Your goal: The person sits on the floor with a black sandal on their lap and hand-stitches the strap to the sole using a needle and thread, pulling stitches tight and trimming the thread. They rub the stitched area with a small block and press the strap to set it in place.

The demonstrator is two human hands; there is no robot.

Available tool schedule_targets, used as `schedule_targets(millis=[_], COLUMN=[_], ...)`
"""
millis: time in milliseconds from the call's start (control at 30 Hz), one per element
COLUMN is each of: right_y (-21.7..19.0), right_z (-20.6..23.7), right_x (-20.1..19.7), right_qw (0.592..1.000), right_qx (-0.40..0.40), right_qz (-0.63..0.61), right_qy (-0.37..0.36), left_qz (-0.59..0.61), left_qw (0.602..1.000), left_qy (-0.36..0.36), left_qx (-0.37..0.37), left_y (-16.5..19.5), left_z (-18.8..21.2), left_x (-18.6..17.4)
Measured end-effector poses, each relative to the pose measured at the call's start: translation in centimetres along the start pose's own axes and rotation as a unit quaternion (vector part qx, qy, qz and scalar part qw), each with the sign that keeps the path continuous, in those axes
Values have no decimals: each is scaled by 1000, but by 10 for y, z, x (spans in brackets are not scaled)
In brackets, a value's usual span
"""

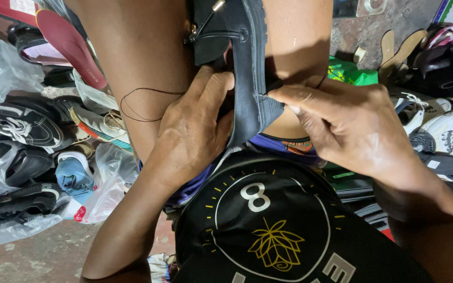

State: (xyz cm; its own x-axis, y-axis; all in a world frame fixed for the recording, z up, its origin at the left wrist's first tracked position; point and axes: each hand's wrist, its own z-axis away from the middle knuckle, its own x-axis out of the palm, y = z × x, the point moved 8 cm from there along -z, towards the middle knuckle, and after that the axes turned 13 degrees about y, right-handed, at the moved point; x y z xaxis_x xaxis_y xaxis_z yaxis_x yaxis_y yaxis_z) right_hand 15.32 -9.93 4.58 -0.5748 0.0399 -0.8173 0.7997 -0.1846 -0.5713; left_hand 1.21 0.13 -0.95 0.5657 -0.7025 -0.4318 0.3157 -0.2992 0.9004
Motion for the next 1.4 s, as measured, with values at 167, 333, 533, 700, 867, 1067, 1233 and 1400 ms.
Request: schedule_targets(millis=[167,333,533,700,867,1067,1233,1400], right_y=[-21,-4,7,10,10,14,27,40], right_z=[-12,-23,-32,-38,-40,-39,-34,-24], right_x=[-7,3,-4,7,17,19,12,10], right_qw=[984,993,986,981,981,990,989,991], right_qx=[-100,-91,-167,-193,-195,-119,-55,-36], right_qz=[144,39,17,12,1,-71,-132,-128], right_qy=[-9,-66,-5,11,20,-15,-27,-8], left_qz=[0,-9,20,7,0,-5,-7,-162], left_qw=[1000,1000,998,998,996,999,990,936], left_qy=[-4,-14,-39,-39,-33,-18,138,275], left_qx=[7,-1,37,56,78,31,16,-148], left_y=[2,-3,-6,-8,-2,2,5,-41], left_z=[-7,-11,-13,-16,-15,-12,24,74], left_x=[3,5,4,5,2,-2,-36,-104])
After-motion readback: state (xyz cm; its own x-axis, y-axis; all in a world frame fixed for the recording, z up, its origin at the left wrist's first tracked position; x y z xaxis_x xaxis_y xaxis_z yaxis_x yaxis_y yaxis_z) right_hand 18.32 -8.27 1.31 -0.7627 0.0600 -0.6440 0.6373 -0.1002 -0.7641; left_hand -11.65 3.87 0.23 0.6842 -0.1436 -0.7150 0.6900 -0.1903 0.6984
